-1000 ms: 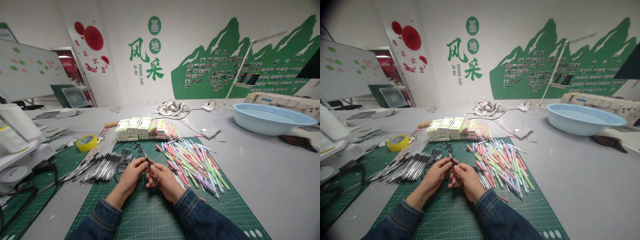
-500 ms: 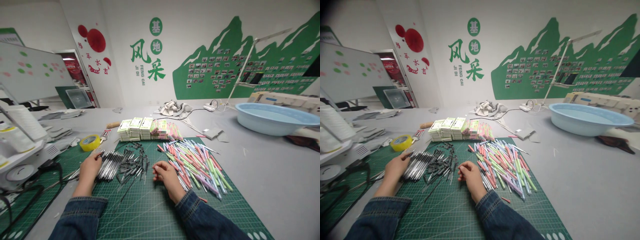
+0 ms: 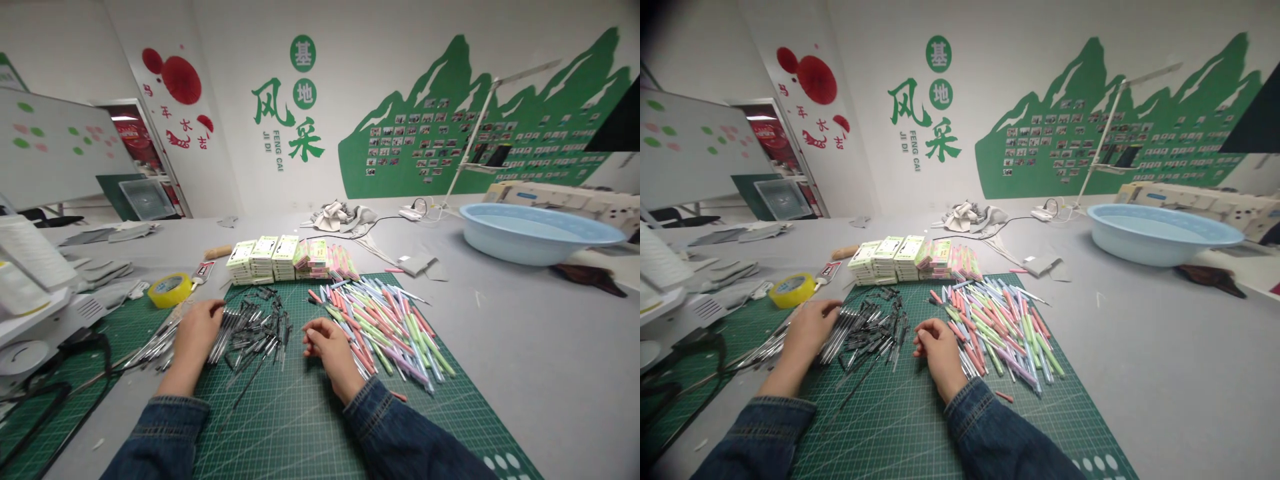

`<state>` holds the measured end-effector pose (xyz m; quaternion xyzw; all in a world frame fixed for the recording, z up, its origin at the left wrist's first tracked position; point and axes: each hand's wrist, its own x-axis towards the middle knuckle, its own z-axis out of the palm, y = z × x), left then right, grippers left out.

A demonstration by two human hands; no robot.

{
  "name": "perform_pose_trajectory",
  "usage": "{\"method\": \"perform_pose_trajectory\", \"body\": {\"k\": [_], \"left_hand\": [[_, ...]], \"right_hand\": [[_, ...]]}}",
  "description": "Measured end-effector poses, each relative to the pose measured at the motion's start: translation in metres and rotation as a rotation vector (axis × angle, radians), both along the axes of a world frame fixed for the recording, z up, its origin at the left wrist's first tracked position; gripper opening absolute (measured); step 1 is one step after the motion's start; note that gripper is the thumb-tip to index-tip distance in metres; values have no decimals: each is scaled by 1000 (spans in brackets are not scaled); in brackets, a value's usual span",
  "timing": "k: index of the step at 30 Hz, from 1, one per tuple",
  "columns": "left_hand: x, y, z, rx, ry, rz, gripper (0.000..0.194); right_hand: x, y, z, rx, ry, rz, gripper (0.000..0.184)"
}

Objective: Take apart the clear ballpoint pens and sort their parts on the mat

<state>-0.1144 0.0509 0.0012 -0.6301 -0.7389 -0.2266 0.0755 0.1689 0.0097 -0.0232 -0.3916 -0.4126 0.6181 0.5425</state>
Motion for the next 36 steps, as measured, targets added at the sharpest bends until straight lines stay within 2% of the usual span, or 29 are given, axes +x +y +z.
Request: {"method": "perform_pose_trajectory", "body": {"k": [2, 3, 6, 9, 16, 20, 25, 28, 31, 36], "left_hand": [[29, 10, 2, -106, -42, -202, 32], [43, 15, 1, -147, -39, -254, 28], [74, 31, -3, -194, -13, -314, 23], [91, 44, -7, -203, 28, -331, 22], [103, 54, -11, -266, 132, -329, 15], [104, 57, -13, -277, 152, -319, 14], [102, 54, -10, -238, 115, -347, 10], [99, 47, -5, -191, 61, -356, 14], [95, 36, 2, -140, -118, -376, 19], [82, 9, 8, -40, -704, -398, 26]], "right_hand": [[1, 1, -1, 13, -6, -7, 19], [1, 1, -1, 21, -12, -11, 18], [2, 3, -3, 42, -33, -27, 15], [3, 4, -3, 62, -44, -36, 16], [7, 9, -3, 95, -89, -81, 11], [15, 15, -4, 124, -141, -186, 10], [24, 23, -7, 86, -117, -296, 13], [30, 28, -9, 112, -247, -379, 13], [36, 30, -11, 211, -516, -414, 13], [40, 26, -8, 315, -771, -310, 18]]}}
